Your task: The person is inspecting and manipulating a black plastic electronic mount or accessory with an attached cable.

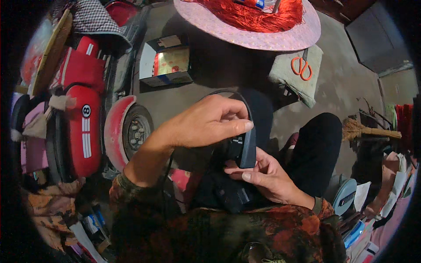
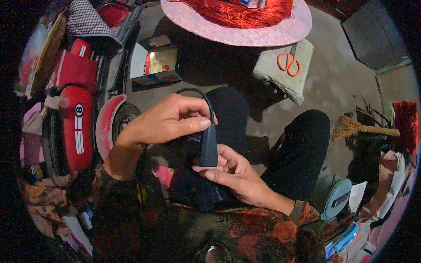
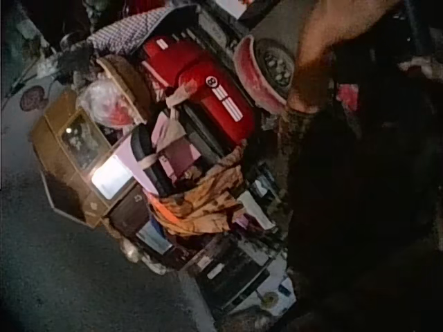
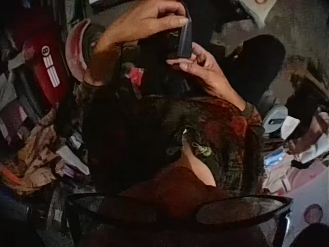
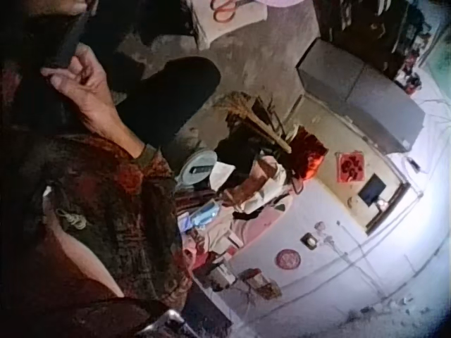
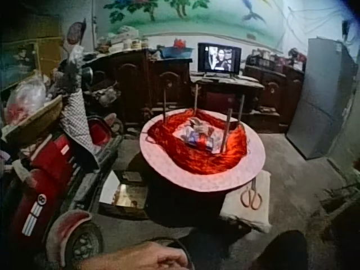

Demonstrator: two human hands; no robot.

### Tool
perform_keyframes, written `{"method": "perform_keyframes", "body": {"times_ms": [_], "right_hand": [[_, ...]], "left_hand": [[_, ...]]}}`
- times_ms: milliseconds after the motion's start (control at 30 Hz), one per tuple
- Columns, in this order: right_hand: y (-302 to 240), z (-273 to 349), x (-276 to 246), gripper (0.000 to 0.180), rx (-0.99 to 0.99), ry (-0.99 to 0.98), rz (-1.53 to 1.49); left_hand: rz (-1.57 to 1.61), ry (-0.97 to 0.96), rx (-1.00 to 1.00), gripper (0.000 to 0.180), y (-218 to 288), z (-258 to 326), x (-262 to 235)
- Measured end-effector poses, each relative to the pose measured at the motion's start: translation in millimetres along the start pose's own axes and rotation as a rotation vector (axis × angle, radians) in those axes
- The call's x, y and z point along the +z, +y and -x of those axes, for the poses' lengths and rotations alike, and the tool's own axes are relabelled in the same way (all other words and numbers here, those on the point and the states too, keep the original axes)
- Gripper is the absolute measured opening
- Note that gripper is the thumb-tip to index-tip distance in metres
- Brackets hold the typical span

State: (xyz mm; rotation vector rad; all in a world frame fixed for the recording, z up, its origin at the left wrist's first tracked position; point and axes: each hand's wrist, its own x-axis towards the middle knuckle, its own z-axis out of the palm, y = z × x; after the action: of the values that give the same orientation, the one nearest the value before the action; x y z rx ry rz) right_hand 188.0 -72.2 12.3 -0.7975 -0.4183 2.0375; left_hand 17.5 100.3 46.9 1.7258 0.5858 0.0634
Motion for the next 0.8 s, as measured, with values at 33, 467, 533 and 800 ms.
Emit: {"method": "perform_keyframes", "body": {"times_ms": [33, 467, 533, 800], "right_hand": [[-3, -2, -1, 0.05, 0.002, 0.017, 0.006], [-10, -11, 2, 0.034, -0.127, 0.214, 0.289], [-9, -11, 1, 0.032, -0.121, 0.206, 0.27], [-11, -13, 1, 0.033, -0.062, 0.181, 0.166]], "left_hand": [[0.046, -0.013, 0.008, 0.026, -10, -5, 0], [0.167, 0.047, 0.122, 0.032, -36, -23, 3], [0.176, 0.038, 0.083, 0.034, -40, -24, 4], [0.112, 0.061, 0.101, 0.038, -47, -23, 3]]}}
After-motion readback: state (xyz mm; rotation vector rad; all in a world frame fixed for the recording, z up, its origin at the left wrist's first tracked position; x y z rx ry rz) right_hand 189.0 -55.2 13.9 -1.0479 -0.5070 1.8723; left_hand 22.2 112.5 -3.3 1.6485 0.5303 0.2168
